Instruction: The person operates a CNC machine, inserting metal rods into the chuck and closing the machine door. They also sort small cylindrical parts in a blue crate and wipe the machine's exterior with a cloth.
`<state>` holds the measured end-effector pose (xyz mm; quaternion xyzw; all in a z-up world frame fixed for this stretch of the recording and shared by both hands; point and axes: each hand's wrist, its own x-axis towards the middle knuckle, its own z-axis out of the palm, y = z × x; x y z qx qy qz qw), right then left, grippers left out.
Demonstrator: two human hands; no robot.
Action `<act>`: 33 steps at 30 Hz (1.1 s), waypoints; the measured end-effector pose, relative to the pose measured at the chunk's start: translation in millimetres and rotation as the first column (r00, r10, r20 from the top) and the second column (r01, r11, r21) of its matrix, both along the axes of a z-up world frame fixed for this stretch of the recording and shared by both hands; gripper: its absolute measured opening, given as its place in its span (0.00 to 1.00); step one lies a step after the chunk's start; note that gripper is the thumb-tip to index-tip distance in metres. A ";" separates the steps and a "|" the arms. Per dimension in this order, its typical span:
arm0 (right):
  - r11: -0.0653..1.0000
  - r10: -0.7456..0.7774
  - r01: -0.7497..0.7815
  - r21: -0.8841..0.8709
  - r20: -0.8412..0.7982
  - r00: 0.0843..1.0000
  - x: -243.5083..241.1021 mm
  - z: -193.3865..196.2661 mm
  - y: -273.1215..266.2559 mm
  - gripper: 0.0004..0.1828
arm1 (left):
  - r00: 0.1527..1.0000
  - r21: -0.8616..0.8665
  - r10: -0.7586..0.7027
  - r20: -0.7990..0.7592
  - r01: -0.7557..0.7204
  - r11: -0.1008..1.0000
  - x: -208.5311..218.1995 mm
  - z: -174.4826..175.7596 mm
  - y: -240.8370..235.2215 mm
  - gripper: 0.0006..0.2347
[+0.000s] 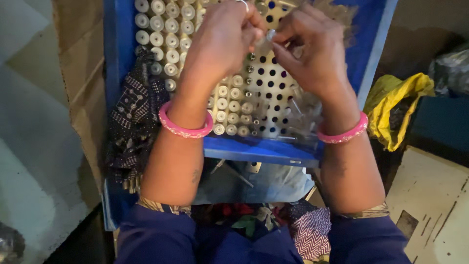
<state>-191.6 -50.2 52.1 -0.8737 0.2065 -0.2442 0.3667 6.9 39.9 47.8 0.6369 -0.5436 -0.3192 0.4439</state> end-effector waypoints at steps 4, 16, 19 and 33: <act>0.999 0.024 -0.025 -0.037 -0.021 0.999 0.0 2.0 -0.4 0.09 | 0.997 0.085 -0.007 0.080 0.001 0.996 4.3 1.6 -6.9 0.02; 0.975 0.194 -0.192 -0.109 0.012 0.981 6.0 16.2 2.1 0.10 | 0.985 -0.169 0.138 0.100 -0.120 0.978 0.5 -16.1 -2.3 0.01; 0.964 0.223 -0.229 -0.133 -0.060 0.973 9.7 16.9 3.0 0.11 | 0.988 -0.120 0.151 0.042 -0.145 0.982 1.7 -17.5 -4.7 0.01; 0.982 -0.130 0.112 -0.155 -0.113 0.985 -5.3 -3.3 1.8 0.08 | 0.921 -0.241 0.200 0.334 -0.122 0.963 -5.6 -25.9 2.5 0.11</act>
